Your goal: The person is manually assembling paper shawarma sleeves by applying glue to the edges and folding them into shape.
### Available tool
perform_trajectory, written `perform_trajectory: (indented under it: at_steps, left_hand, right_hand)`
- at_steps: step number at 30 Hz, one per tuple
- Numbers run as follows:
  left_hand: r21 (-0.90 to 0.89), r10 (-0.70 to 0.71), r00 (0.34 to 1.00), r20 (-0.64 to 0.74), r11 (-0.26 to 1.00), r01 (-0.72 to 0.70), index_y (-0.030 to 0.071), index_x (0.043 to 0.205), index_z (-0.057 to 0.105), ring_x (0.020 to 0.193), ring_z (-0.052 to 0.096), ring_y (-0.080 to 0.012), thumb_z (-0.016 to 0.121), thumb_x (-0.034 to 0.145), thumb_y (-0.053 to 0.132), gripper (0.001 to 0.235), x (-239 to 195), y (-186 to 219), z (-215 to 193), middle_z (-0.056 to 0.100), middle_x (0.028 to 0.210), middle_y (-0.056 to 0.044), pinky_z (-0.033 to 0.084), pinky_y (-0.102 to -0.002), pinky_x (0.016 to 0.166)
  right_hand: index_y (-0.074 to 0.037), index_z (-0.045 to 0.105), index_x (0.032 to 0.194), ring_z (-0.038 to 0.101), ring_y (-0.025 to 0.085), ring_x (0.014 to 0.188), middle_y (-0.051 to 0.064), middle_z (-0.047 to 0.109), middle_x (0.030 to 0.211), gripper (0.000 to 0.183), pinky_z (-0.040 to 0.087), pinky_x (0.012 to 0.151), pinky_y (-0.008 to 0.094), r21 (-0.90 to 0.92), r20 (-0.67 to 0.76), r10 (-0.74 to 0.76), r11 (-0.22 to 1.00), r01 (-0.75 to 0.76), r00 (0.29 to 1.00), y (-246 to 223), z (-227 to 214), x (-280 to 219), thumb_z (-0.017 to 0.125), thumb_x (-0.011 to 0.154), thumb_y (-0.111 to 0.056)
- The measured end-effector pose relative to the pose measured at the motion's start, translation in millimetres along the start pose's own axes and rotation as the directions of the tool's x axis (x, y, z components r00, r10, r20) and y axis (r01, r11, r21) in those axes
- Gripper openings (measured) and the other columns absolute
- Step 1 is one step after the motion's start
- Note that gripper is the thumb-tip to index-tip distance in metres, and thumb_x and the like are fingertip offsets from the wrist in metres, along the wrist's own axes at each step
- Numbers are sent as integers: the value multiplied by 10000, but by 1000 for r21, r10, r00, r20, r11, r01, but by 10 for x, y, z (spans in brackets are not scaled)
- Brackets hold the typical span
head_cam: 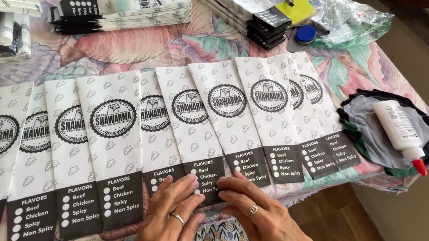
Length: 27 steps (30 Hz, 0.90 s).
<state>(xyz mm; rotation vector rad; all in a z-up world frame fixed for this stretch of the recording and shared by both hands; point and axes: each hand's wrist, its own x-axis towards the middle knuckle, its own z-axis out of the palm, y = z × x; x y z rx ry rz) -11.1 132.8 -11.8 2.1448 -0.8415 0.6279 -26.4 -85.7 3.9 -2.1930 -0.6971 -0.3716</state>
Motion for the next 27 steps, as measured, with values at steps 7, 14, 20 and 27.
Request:
perform_trajectory:
  at_steps: [7, 14, 20, 27]
  left_hand:
    - [-68, 81, 997, 16, 994, -80, -77, 1054, 702, 1113, 763, -313, 807, 847, 10, 247, -34, -16, 44, 588, 1347, -250, 400, -498, 1202]
    - [0, 49, 999, 7, 999, -49, -126, 959, 692, 1060, 761, -292, 778, 858, -10, 175, -11, 55, 72, 627, 1275, -233, 426, -496, 1179]
    - [-12, -170, 984, -44, 985, 170, -5, 882, 672, 1001, 682, -210, 632, 928, 47, 79, 87, 165, 124, 611, 1158, -142, 355, -517, 1195]
    - [-13, -449, 892, 60, 893, 450, 82, 742, 645, 1185, 619, -236, 729, 833, 91, 123, 138, 184, 134, 652, 1133, -85, 519, -424, 1029]
  right_hand:
    - [-9, 661, 1161, 606, 341, 1363, 121, 669, 1320, 188, 522, 1155, 411, -23, -27, -43, 999, 42, 999, 48, -36, -46, 580, 994, -43]
    - [17, 643, 1093, 600, 389, 1365, 165, 663, 1311, 145, 518, 1165, 466, 36, -60, -48, 998, 50, 997, 19, -34, -27, 530, 1010, -23]
    - [2, 671, 900, 749, 228, 1036, 143, 711, 1102, 98, 555, 1131, 434, 65, -247, 44, 997, -28, 968, -122, 54, 136, 616, 963, -48]
    - [-67, 629, 790, 788, 186, 929, 99, 729, 1049, 146, 598, 1052, 383, 43, -271, 153, 988, -147, 950, -143, 38, 192, 748, 875, -60]
